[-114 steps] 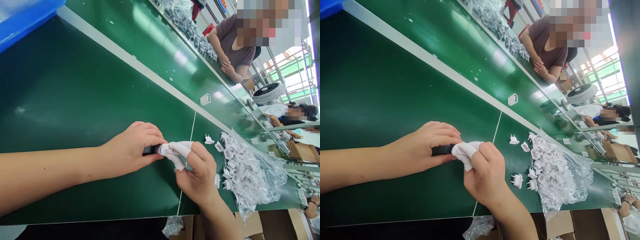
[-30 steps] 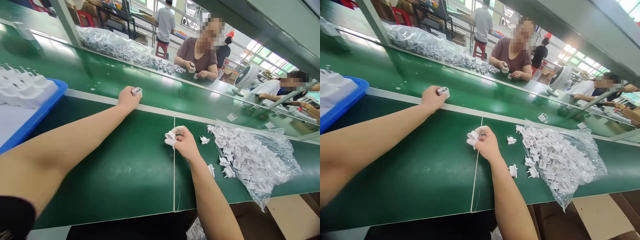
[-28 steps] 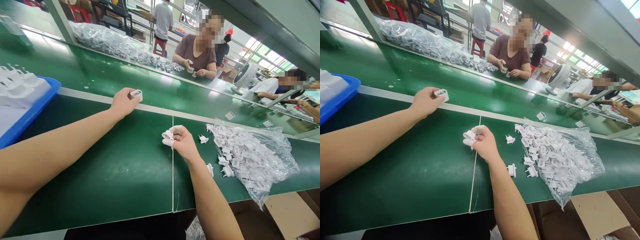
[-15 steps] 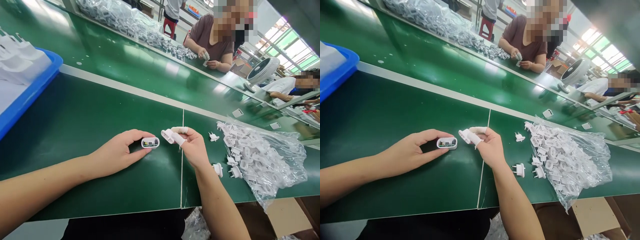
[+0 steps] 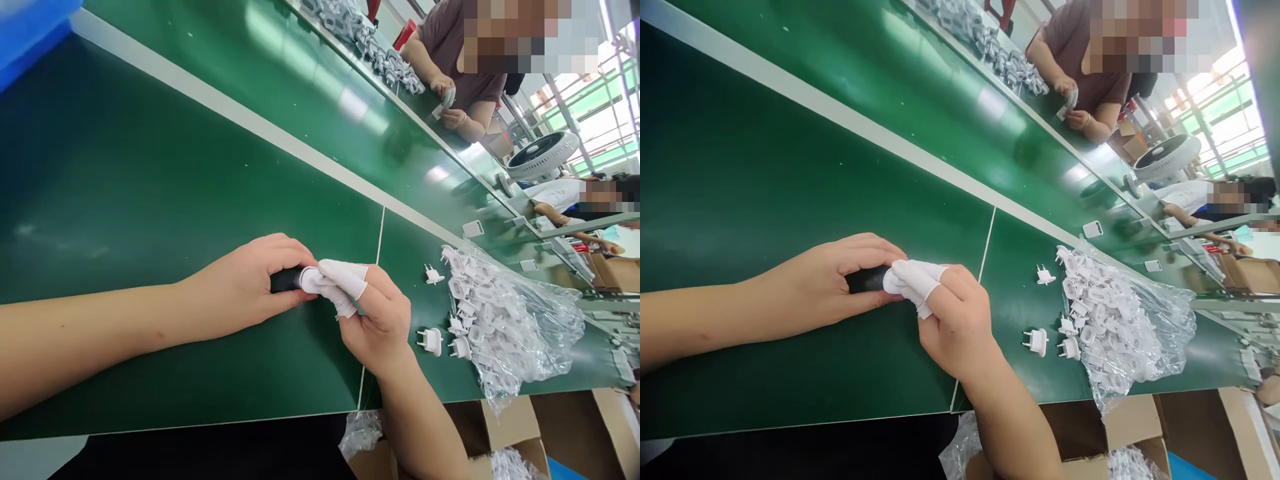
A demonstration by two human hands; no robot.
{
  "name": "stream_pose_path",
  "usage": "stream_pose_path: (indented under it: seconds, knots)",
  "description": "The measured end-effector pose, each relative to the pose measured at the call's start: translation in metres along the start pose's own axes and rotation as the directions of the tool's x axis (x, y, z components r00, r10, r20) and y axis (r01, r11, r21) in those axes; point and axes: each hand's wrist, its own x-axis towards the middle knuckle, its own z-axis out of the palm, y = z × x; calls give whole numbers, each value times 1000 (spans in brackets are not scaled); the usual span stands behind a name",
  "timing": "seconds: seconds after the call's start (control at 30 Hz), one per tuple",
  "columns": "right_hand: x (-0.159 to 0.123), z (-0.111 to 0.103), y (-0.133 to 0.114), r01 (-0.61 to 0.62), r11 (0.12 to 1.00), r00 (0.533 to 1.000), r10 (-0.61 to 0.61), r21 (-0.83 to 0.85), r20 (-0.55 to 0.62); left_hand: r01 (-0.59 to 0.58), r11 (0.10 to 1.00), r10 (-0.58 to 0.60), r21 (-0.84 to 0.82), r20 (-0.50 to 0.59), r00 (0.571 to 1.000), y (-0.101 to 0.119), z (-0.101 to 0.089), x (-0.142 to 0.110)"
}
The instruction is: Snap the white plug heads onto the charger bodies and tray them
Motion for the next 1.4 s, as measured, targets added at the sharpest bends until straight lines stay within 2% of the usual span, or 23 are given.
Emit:
stream_pose_path:
  seconds: [0.13,0.23,0.37,0.5,0.67,0.9,1.03,1.13,1.23,1.33,1.4]
  knots:
    - [4,4,-3,18,998,999,-16,-61,32,-54,999,54,-5,-29,998,-1,3,-1]
    - [5,5,-5,52,993,999,-52,-103,9,-79,997,78,-25,-49,996,-2,4,-1]
    - [5,6,-8,65,991,997,-69,-114,-32,-68,997,66,-39,-38,997,-4,6,0]
    - [8,3,-11,45,993,999,-45,-106,-1,-60,997,59,-44,-29,998,-3,6,0]
    - [11,1,-12,104,973,994,-96,-204,49,-77,996,76,-47,-27,997,-2,5,0]
    - [15,1,-18,108,945,994,-99,-309,46,-128,991,125,-40,-62,990,-3,8,-1]
    - [17,0,-20,163,910,987,-150,-381,63,-129,991,127,-28,-72,989,-2,8,-1]
    - [15,2,-15,129,925,991,-136,-358,6,-129,992,127,-19,-74,989,-2,8,0]
    - [11,6,-7,70,961,996,-80,-268,-27,-115,993,114,-18,-62,992,-2,8,0]
    - [7,8,-1,80,980,995,-89,-180,-43,-100,995,99,-12,-53,994,-2,7,0]
    - [5,8,-2,90,986,990,-104,-142,-99,-78,997,78,-10,-35,996,0,6,-1]
